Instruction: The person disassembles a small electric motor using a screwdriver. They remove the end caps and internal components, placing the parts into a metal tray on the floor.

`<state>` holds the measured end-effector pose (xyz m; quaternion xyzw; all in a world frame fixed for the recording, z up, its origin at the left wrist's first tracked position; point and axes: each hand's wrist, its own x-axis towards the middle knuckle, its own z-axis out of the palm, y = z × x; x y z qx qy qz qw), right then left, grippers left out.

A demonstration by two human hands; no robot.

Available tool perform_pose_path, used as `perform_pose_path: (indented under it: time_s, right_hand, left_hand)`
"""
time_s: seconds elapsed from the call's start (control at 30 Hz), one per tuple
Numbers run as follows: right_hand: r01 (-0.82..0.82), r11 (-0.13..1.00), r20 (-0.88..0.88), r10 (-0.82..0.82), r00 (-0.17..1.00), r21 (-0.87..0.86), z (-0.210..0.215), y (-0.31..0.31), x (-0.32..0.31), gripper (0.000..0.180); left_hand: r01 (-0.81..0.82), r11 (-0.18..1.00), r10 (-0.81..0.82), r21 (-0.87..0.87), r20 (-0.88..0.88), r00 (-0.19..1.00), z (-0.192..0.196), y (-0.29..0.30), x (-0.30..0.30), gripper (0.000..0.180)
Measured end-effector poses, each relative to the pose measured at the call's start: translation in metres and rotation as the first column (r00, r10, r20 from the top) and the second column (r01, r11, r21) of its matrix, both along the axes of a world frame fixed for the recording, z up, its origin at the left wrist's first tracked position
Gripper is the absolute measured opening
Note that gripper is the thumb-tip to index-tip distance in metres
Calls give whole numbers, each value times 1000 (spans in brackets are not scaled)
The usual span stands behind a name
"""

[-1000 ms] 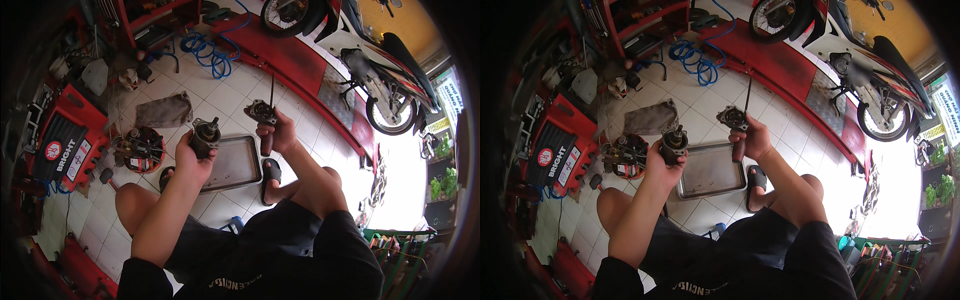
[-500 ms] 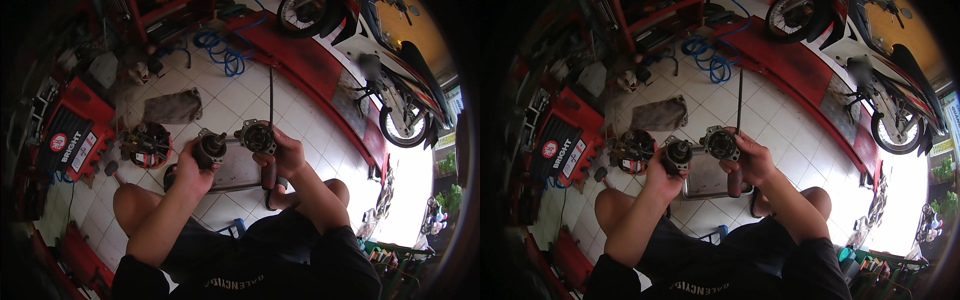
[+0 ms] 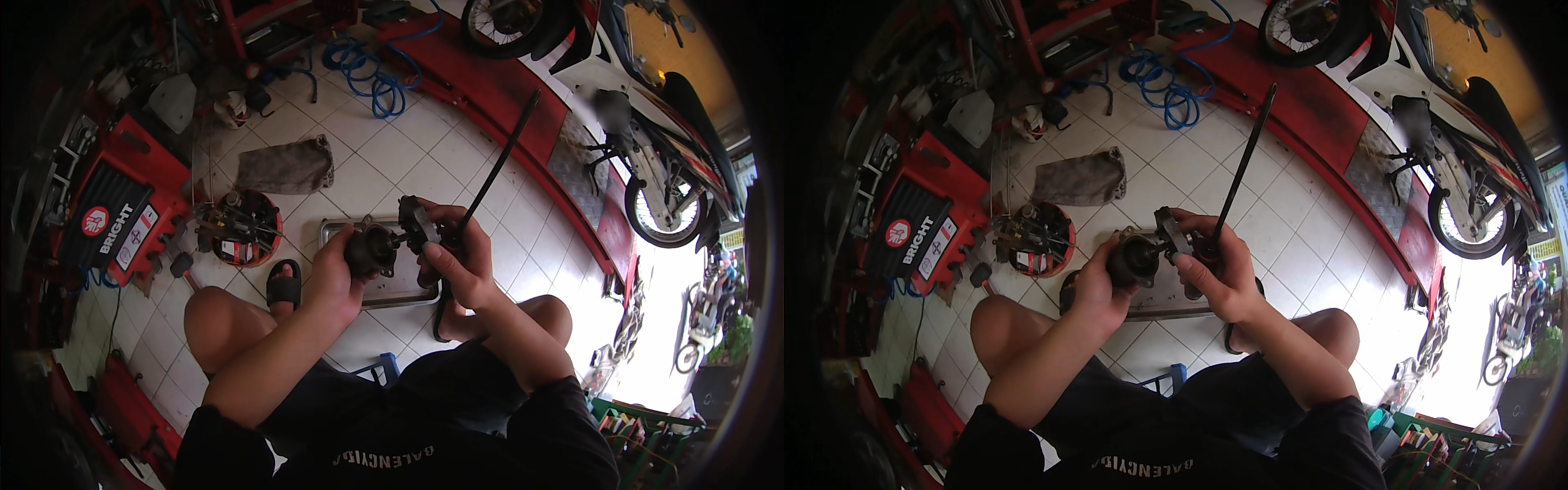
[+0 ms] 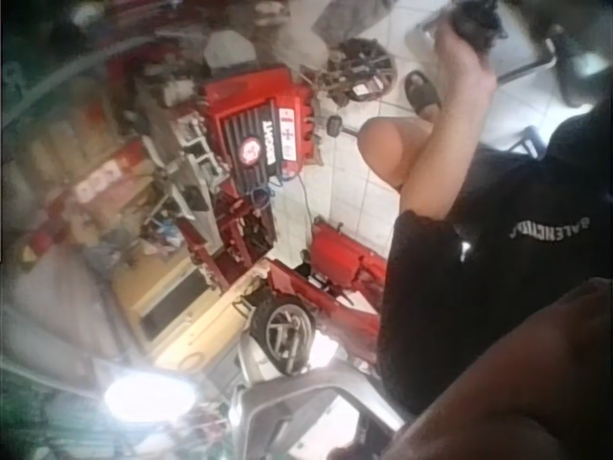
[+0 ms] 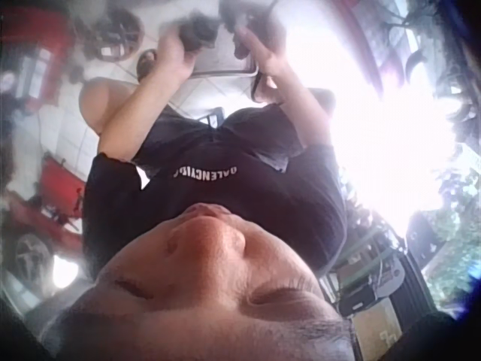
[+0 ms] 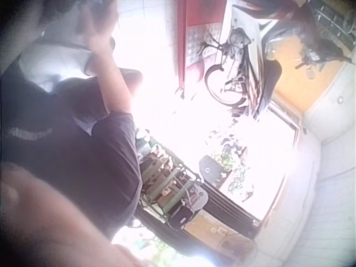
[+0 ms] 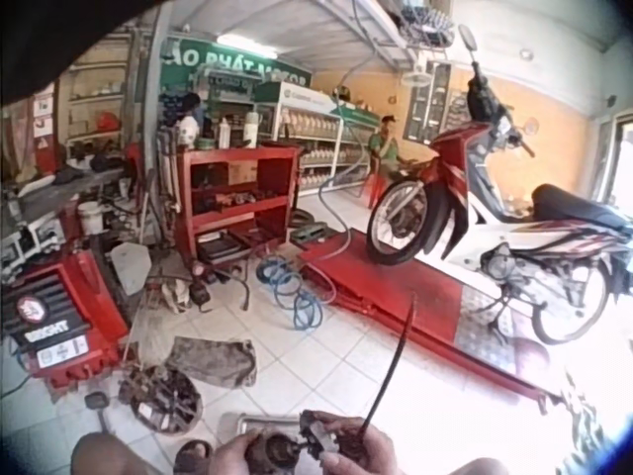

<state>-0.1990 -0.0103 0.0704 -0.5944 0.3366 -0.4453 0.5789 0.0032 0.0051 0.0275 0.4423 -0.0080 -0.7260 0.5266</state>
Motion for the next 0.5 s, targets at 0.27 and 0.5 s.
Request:
perform_pose_path:
  time_s: [0.27,0.5]
  right_hand:
    - [-77,880,-376,-120,919,-469,7,-2,6,42]
    - [-85,747,-401,-253,881,-659,10,-2,11,46]
  left_hand:
    - [34,994,-27,-103,65,998,-18,6,-2,24]
    - [-94,991,96,-99,22,995,-6,6,-8,22]
